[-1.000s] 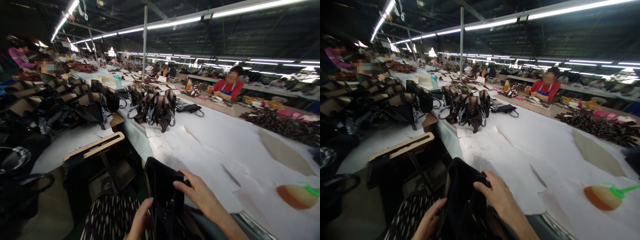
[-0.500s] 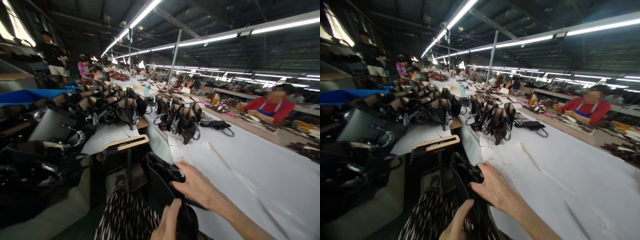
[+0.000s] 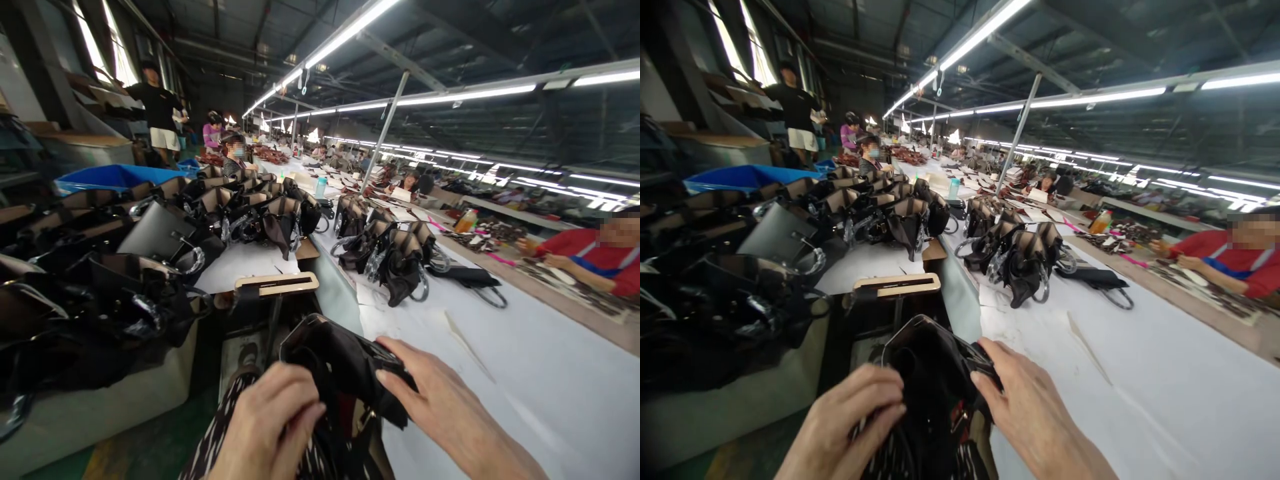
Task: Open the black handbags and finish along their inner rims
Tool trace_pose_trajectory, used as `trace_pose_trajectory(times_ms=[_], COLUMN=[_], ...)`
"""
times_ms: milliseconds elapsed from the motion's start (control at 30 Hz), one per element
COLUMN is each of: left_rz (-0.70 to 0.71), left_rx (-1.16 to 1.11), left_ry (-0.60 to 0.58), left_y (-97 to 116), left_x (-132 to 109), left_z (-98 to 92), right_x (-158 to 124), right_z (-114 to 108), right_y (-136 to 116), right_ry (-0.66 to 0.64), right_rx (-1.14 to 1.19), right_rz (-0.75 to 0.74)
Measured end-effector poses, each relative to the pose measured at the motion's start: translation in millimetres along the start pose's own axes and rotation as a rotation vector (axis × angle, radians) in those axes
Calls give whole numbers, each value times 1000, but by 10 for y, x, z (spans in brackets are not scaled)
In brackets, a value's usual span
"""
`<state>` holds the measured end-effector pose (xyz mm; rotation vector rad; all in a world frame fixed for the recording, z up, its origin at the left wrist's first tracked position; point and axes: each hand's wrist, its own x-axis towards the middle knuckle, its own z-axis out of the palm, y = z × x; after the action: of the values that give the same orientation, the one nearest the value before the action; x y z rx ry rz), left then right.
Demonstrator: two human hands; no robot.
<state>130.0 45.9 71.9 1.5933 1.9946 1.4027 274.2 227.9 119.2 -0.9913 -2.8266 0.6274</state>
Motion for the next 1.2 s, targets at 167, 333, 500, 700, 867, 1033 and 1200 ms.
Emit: trace_pose_trajectory(times_ms=[167,333,500,700,867,1033,1200], left_rz=[-5,-30,-12,-109,-128,-64,222], left_rx=[241,290,175,-77,98,187,66], left_ry=[291,235,117,-156,-166,-90,-39], left_y=[-66,-28,21,37,-109,-112,64], left_x=[467,781,898,717,640,671,744], left_z=[121,409,527,421,513,598,668], right_x=[-91,-193,-285,-286,-278,-315,-360], right_z=[-147,-319,-463,-421,-254,-201,-195], right_y=[91,169,225,428,577,650,635], right_ry=[16,41,63,13,-30,-17,-18], right_rx=[-77,-86,-87,33,23,40,74], right_rz=[4,10,54,106,126,141,133])
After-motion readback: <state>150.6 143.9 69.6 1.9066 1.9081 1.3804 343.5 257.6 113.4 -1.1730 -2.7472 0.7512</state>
